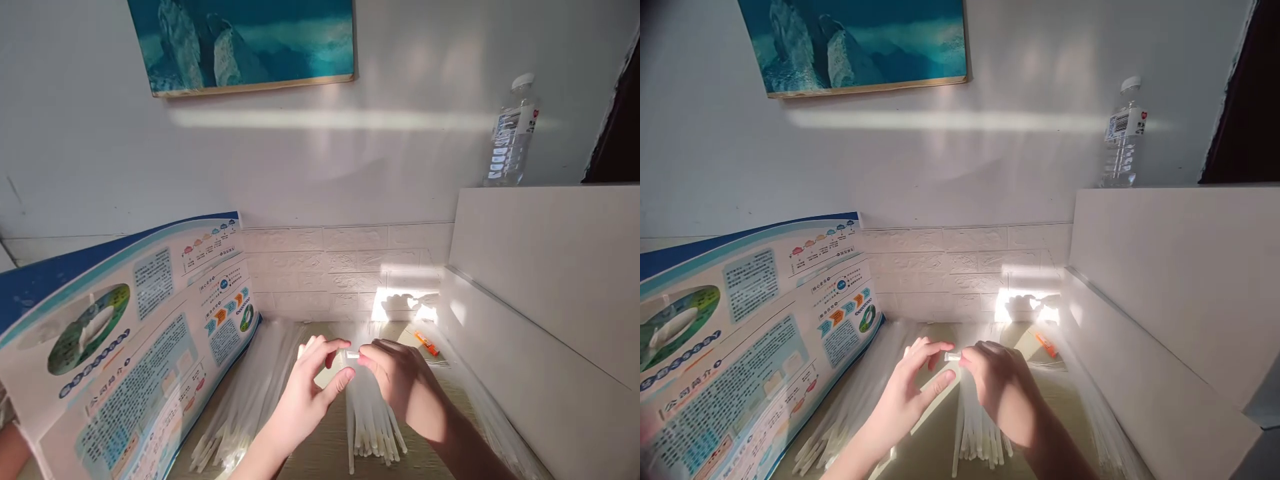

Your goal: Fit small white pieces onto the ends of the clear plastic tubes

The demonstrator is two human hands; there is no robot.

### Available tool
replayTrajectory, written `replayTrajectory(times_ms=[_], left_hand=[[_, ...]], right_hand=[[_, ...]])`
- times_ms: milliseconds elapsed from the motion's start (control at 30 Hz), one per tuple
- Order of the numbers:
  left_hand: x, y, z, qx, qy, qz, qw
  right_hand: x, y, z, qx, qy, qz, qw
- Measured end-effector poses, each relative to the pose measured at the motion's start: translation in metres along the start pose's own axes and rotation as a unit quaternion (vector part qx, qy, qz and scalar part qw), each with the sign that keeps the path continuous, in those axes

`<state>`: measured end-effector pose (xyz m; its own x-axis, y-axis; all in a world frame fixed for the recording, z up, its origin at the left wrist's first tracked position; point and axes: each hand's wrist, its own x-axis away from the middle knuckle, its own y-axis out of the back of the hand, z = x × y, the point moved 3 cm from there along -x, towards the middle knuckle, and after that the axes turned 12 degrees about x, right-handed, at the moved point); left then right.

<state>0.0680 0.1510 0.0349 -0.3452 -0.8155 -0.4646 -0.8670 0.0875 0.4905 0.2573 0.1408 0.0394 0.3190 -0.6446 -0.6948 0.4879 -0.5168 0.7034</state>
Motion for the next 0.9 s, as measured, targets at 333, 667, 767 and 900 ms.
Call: replayTrajectory(times_ms=[333, 667, 767, 900], left_hand=[[-0.023, -0.007, 0.048, -0.021, -0.050, 0.041, 0.998], [-0.010, -0.015, 0.062, 0.031, 0.007, 0.016, 0.999], [-0.008, -0.015, 0.064, 0.030, 0.016, 0.023, 0.999], [-0.010, -0.018, 0.068, 0.049, 0.030, 0.028, 0.998]], right_hand=[[-0.010, -0.062, -0.019, 0.152, 0.107, -0.010, 0.982], [0.011, -0.094, -0.023, 0.131, 0.105, -0.049, 0.985], [0.015, -0.099, -0.024, 0.135, 0.102, -0.055, 0.984], [0.019, -0.107, -0.028, 0.130, 0.114, -0.047, 0.984]])
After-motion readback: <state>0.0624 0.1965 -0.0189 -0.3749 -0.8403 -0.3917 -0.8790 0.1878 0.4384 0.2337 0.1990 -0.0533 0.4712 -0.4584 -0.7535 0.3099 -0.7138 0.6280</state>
